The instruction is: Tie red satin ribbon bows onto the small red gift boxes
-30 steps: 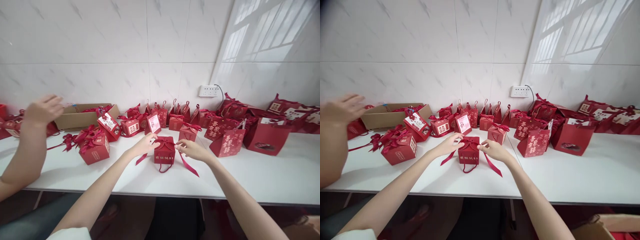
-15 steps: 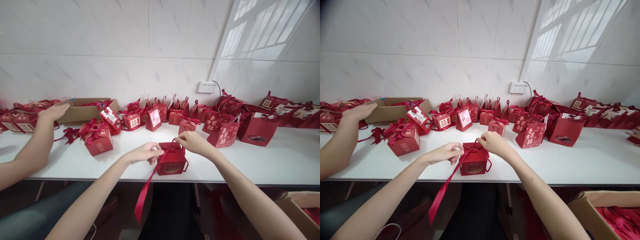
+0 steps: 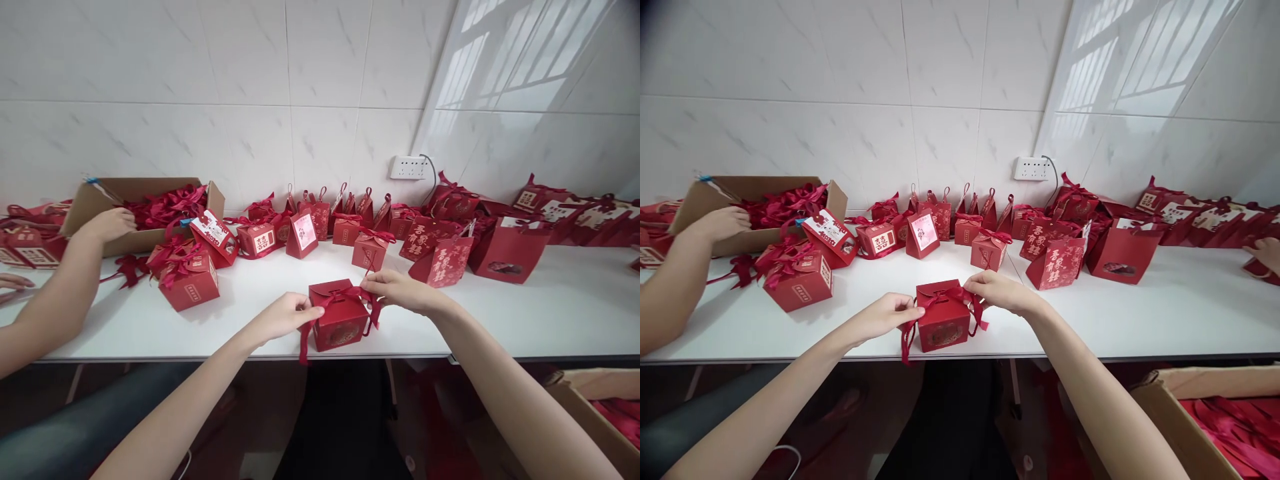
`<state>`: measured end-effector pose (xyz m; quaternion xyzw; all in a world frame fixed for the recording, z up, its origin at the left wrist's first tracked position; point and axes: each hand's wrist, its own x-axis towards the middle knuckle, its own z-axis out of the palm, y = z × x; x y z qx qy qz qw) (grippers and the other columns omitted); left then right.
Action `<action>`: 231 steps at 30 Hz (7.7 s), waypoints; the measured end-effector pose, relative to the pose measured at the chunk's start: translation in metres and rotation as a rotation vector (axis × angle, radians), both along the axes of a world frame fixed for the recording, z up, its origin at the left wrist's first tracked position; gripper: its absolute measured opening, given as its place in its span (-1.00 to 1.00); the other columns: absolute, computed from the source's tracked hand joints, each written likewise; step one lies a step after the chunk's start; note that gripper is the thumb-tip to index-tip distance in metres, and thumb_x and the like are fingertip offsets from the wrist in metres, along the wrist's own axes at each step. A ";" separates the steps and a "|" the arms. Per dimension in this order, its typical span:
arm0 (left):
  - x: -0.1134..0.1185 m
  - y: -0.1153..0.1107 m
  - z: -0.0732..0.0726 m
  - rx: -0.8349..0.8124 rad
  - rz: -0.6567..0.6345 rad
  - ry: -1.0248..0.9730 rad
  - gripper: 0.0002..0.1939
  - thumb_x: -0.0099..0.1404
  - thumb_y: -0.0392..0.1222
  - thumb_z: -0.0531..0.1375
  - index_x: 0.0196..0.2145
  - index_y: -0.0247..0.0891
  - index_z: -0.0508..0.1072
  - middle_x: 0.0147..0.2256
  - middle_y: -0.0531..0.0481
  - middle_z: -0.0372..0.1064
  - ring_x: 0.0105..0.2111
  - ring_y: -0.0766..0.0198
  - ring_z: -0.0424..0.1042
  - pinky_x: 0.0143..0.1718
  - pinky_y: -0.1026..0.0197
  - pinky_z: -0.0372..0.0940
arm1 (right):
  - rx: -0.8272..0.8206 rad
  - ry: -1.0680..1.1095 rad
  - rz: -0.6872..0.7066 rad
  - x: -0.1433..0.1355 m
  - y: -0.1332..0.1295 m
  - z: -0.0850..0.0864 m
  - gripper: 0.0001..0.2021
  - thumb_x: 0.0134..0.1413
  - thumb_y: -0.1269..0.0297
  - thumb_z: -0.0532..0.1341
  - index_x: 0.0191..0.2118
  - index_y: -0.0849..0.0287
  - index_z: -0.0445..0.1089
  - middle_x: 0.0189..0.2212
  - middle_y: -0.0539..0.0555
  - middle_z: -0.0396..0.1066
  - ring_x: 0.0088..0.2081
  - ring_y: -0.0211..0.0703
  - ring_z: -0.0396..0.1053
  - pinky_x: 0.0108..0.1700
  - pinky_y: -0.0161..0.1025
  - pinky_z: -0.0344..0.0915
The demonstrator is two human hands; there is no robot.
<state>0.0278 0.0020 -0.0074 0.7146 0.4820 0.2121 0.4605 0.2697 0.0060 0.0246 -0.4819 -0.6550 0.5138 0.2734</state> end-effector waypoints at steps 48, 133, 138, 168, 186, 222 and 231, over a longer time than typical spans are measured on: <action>-0.011 0.017 0.022 -0.137 -0.098 -0.102 -0.83 0.21 -0.10 0.11 -0.29 -0.25 0.29 -0.57 0.18 0.10 -0.61 0.48 0.08 -0.60 0.36 -0.05 | 0.221 0.187 0.086 -0.037 -0.002 -0.008 -0.75 0.10 0.14 0.15 -0.33 0.21 0.48 -0.19 0.14 0.50 -0.15 -0.06 0.43 -0.12 -0.17 0.32; 0.024 0.022 -0.011 -0.039 0.003 -0.523 -0.80 0.16 -0.17 0.15 -0.52 -0.25 0.53 0.05 -0.04 0.24 0.11 0.12 0.17 0.12 0.15 0.08 | 0.678 0.013 -0.193 -0.044 -0.003 -0.038 -0.96 0.09 0.35 0.11 -0.32 0.15 0.28 -0.33 0.05 0.38 -0.26 -0.15 0.36 -0.16 -0.17 0.28; 0.023 0.021 -0.012 0.004 0.036 -0.492 -0.77 0.17 -0.13 0.16 -0.55 -0.23 0.52 0.07 -0.03 0.26 0.14 0.07 0.14 0.15 0.09 0.02 | 0.846 -0.204 -0.200 -0.040 -0.019 -0.041 -0.91 0.07 0.31 0.20 -0.42 0.16 0.38 -0.29 0.11 0.35 -0.19 -0.07 0.34 -0.09 -0.05 0.25; 0.013 -0.023 -0.015 0.463 0.322 -0.011 -0.81 0.20 -0.05 0.13 -0.45 -0.17 0.46 -0.34 -0.01 0.25 -0.23 0.21 0.29 -0.40 0.26 0.20 | 0.916 -0.798 0.223 -0.007 -0.009 0.004 -0.77 0.15 0.47 0.11 -0.45 0.24 0.47 -0.10 0.23 0.32 -0.12 0.00 0.30 -0.07 -0.01 0.06; 0.022 -0.028 -0.019 0.636 0.322 0.005 -0.96 0.22 -0.24 0.06 -0.34 -0.19 0.29 -0.38 0.08 0.32 -0.34 0.30 0.32 -0.14 0.16 0.17 | 0.000 -0.338 0.200 0.015 0.027 -0.014 -0.56 -0.09 -0.15 0.21 -0.52 0.22 0.36 -0.51 0.07 0.41 -0.40 -0.17 0.36 -0.41 -0.32 0.18; 0.014 -0.030 -0.013 0.430 0.398 -0.094 -0.78 0.19 -0.15 0.12 -0.18 -0.19 0.38 -0.43 0.09 0.33 -0.52 0.39 0.26 -0.40 0.26 0.23 | -0.015 0.270 -0.048 -0.021 -0.011 -0.045 -0.62 -0.01 -0.05 0.16 -0.54 0.17 0.18 -0.58 -0.07 0.15 -0.56 -0.30 0.14 -0.49 -0.29 0.11; 0.012 -0.042 -0.019 -0.052 0.480 -0.471 -0.66 0.08 -0.02 0.25 -0.23 -0.19 0.29 -0.43 0.18 0.22 -0.78 0.59 0.04 -0.81 0.41 -0.09 | -0.198 0.558 -0.061 -0.022 -0.004 -0.053 -0.63 -0.11 0.09 0.28 -0.61 0.18 0.11 -0.63 -0.11 0.09 -0.59 -0.36 0.03 -0.54 -0.32 -0.06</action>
